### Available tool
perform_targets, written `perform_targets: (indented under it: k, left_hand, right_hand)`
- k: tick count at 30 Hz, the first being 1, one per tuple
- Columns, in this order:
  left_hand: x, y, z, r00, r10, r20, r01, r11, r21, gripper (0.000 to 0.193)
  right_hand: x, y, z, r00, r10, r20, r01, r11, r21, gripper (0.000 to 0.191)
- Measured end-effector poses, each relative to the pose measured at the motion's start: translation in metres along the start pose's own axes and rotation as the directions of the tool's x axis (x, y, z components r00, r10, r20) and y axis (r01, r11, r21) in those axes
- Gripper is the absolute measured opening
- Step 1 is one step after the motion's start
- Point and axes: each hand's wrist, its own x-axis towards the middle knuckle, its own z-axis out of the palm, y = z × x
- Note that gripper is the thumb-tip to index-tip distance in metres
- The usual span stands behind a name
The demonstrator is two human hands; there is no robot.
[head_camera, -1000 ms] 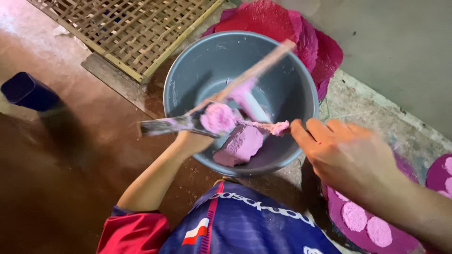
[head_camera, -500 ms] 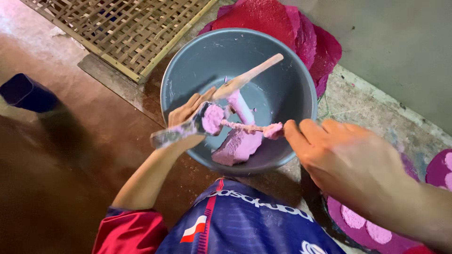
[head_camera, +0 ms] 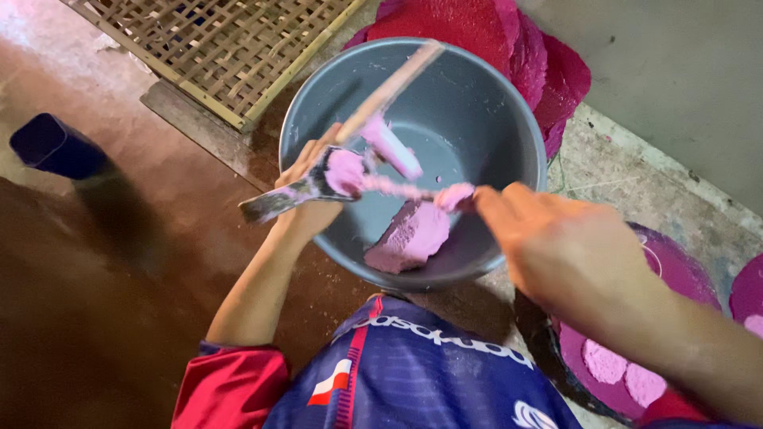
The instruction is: The person scoops pink paste from a large basin into a handheld metal mold, presses it with a wooden plunger, and ejects round pink discs onto a round magenta board. When a board fills with discs, the person sets it aside and starts a new board, repeating the molding cycle.
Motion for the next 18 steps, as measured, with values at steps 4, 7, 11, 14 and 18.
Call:
perform_targets:
  k: [4,7,11,14,18]
  left_hand:
    - [0.001,0.011,0.01,0.987,-0.137,-0.079,0.13,0.988,-0.088,0.04]
    - [-0.002,0.016,0.011,0.974,-0.073,-0.215,0.051,0.993,-0.106,0.063]
    - [0.003,0.001,0.002,0.971,-0.235,-0.044,0.23,0.967,-0.11,0.083]
    - [0.007,-0.005,0.005,0.963,-0.269,-0.009,0.267,0.959,-0.093,0.086]
    - [0.002,0.002,0.029,0.978,-0.207,0.003,0.207,0.976,0.061,0.064]
  right_hand:
    - [0.025,-0.007,0.054,0.972,0.128,-0.198,-0.013,0.867,0.498,0.039]
    - [0.028,-0.029,0.133,0.935,0.184,-0.303,0.094,0.696,0.711,0.037]
    - [-0.002,-0.023,0.175,0.975,0.209,-0.077,-0.059,0.577,0.814,0.036]
    - [-0.002,0.002,0.173,0.977,0.202,-0.073,-0.048,0.534,0.844,0.035]
    - [0.021,0.002,0.18,0.937,0.343,-0.066,-0.126,0.509,0.851,0.035]
